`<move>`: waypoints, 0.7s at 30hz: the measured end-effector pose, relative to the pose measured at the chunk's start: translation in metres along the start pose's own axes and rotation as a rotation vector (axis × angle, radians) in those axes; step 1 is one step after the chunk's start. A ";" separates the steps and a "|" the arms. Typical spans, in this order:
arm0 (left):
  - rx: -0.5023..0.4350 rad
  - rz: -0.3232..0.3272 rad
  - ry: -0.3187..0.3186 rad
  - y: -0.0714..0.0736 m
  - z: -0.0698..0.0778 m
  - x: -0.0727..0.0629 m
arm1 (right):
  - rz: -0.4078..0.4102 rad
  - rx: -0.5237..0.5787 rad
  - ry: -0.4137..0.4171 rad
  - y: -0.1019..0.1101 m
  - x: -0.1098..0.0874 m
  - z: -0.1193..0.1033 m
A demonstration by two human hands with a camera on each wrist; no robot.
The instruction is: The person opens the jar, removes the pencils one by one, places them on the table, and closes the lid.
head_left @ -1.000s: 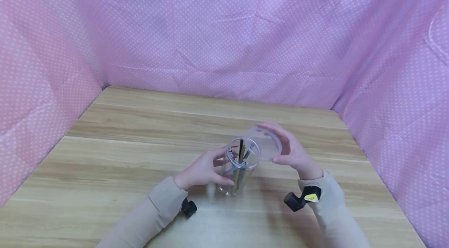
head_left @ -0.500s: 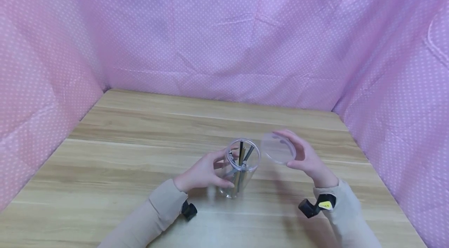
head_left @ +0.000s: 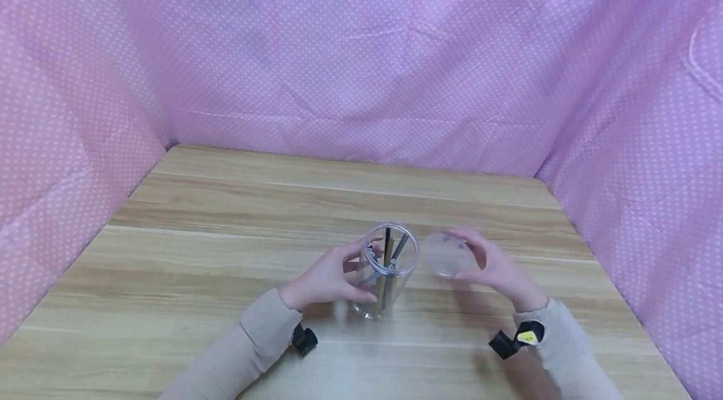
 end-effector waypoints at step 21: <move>-0.026 -0.010 0.012 -0.001 0.000 -0.001 | -0.064 -0.469 -0.176 -0.025 -0.017 0.028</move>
Point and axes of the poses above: each hand's wrist, its own x-axis towards the middle knuckle, its own y-axis out of the back of the hand, z = x × y, the point moved 2 cm from there along x, towards the middle knuckle
